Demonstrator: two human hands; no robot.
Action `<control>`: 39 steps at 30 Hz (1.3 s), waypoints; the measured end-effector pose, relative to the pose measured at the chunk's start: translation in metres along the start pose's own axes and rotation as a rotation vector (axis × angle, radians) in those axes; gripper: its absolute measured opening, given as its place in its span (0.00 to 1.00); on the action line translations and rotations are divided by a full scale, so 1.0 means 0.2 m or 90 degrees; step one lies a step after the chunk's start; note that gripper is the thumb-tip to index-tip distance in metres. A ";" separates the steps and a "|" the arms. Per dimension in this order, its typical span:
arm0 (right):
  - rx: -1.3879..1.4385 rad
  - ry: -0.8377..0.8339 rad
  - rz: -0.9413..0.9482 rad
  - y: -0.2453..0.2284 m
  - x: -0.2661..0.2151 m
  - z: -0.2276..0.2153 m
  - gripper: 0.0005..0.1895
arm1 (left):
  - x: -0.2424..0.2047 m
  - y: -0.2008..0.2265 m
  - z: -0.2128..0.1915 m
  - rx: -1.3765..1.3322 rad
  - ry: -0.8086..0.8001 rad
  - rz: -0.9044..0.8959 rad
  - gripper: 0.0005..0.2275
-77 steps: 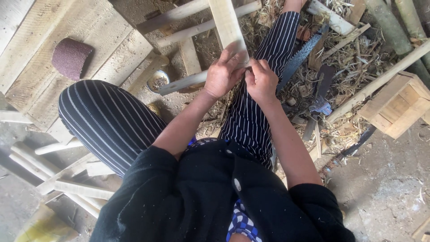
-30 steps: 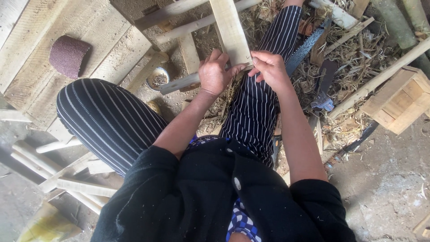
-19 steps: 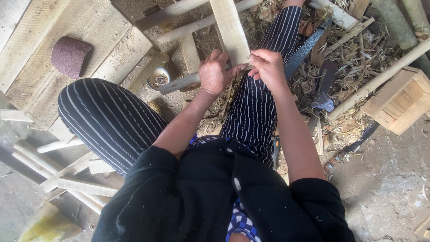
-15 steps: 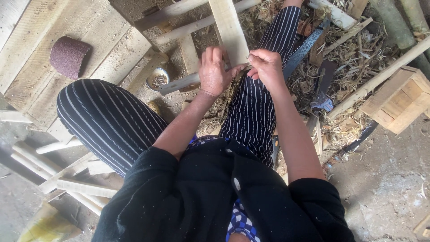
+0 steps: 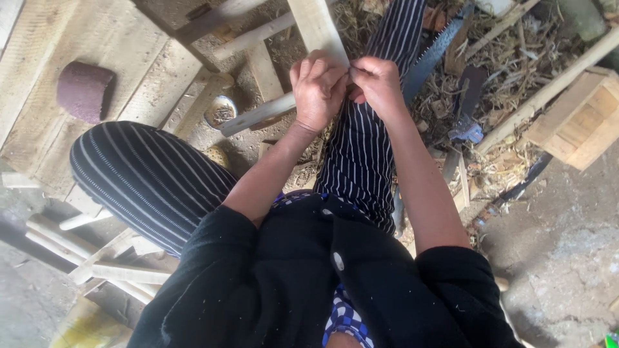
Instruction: The person assembles a wooden frame by hammering nails into the joints. They use a hammer to drive nails into the wood, occasionally picking up additional nails from a small container on the floor.
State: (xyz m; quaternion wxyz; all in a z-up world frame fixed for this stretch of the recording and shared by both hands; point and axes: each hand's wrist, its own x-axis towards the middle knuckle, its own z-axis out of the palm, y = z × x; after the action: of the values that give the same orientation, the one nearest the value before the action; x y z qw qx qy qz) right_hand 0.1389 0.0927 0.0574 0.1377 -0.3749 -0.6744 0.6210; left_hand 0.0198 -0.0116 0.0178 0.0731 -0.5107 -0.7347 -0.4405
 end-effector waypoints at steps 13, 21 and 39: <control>0.005 0.000 -0.003 0.06 0.02 -0.01 0.12 | 0.01 0.06 -0.02 0.018 0.008 0.055 0.02; -0.026 -0.004 -0.011 -0.01 -0.02 -0.01 0.13 | 0.00 0.06 -0.01 0.057 0.022 0.096 0.03; -0.011 0.028 0.028 -0.06 -0.11 -0.16 0.17 | -0.02 0.02 0.01 0.073 -0.006 0.100 0.07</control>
State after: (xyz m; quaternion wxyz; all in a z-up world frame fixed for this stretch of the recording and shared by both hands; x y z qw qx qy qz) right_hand 0.1713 0.1025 0.0804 0.1352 -0.4044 -0.6680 0.6098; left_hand 0.0263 -0.0135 0.0166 0.1325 -0.5637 -0.7169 -0.3882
